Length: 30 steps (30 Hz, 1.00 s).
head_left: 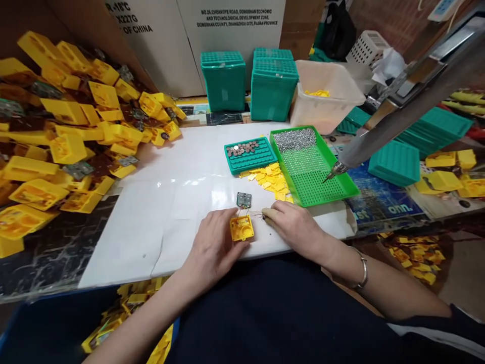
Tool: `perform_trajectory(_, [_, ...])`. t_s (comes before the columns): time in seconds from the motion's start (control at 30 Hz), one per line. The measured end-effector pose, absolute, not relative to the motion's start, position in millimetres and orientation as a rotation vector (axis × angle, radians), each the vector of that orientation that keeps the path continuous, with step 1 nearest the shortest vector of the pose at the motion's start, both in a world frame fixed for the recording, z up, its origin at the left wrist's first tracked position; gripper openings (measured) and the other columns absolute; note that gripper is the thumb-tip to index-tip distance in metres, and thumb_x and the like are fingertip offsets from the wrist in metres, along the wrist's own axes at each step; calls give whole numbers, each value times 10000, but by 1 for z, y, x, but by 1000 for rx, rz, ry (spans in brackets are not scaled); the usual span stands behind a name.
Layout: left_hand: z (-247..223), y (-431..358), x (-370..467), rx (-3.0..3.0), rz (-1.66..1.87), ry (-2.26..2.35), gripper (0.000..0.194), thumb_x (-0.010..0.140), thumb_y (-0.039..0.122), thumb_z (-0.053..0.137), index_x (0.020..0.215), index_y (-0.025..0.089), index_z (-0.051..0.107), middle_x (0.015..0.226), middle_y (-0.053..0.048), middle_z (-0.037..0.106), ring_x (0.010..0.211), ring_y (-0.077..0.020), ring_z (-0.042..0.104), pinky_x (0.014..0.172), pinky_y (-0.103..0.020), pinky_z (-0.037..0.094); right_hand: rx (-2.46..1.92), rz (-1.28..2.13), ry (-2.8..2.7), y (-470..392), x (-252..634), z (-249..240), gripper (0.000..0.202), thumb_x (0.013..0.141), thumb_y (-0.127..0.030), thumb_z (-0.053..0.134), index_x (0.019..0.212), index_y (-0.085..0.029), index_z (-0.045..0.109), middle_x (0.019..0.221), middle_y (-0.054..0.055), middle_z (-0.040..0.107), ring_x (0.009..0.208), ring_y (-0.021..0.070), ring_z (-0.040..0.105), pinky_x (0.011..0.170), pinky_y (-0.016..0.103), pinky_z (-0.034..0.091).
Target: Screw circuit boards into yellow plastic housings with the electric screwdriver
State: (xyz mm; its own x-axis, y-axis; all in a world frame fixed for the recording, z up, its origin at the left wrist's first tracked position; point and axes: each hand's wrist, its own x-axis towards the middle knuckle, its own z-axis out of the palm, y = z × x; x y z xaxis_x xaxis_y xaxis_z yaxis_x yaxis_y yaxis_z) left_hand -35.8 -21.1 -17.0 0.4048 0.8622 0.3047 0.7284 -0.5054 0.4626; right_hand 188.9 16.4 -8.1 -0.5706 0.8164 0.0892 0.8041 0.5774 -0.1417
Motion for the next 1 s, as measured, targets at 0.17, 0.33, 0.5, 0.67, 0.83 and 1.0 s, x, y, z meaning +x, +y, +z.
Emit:
perform_trajectory(0.17, [-16, -18, -42, 2463, 735, 1404, 415, 852, 344, 638, 1210, 191, 492, 1176, -131, 563, 1071, -283, 520, 894, -451, 462, -1419, 450, -2507, 23, 184, -2, 182, 921, -187, 515, 944, -104, 676, 904, 124, 658, 877, 220, 625, 794, 355, 495])
perform_trajectory(0.33, [-10, -12, -32, 2291, 859, 1369, 349, 834, 252, 634, 1147, 178, 500, 958, -67, 614, 844, -194, 579, 745, -335, 501, -1128, 1399, -1899, 28, 185, 0, 177, 907, -249, 535, 1025, -150, 620, 858, 23, 656, 591, 84, 559, 545, 224, 507])
perform_trajectory(0.5, [-1, -11, -21, 2001, 858, 1327, 326, 792, 230, 649, 1088, 180, 523, 908, -40, 588, 736, -155, 575, 666, -297, 502, -880, 1208, -2076, 34, 192, 1, 181, 921, -260, 528, 1035, -144, 608, 928, 51, 637, 687, 97, 590, 582, 223, 520])
perform_trajectory(0.67, [5, -10, -15, 1548, 778, 1122, 371, 811, 246, 660, 1136, 208, 486, 955, -35, 629, 794, -152, 622, 687, -269, 518, -581, 413, -2681, 41, 197, 16, 240, 982, -220, 406, 1086, -135, 604, 911, 77, 611, 834, 141, 574, 736, 262, 497])
perform_trajectory(0.83, [11, -9, -12, 1106, 787, 897, 415, 802, 211, 689, 1129, 238, 435, 952, -19, 633, 801, -135, 623, 703, -247, 505, -474, 123, -2954, 39, 189, 43, 254, 970, -146, 401, 983, -151, 655, 858, 58, 610, 778, 147, 550, 634, 264, 417])
perform_trajectory(1.0, [11, -7, -7, 1023, 802, 895, 419, 797, 244, 713, 1119, 236, 446, 887, -2, 625, 794, -130, 614, 698, -233, 481, -843, 295, -2959, 33, 174, 53, 143, 911, -151, 526, 869, -142, 663, 811, 53, 609, 681, 143, 529, 565, 270, 348])
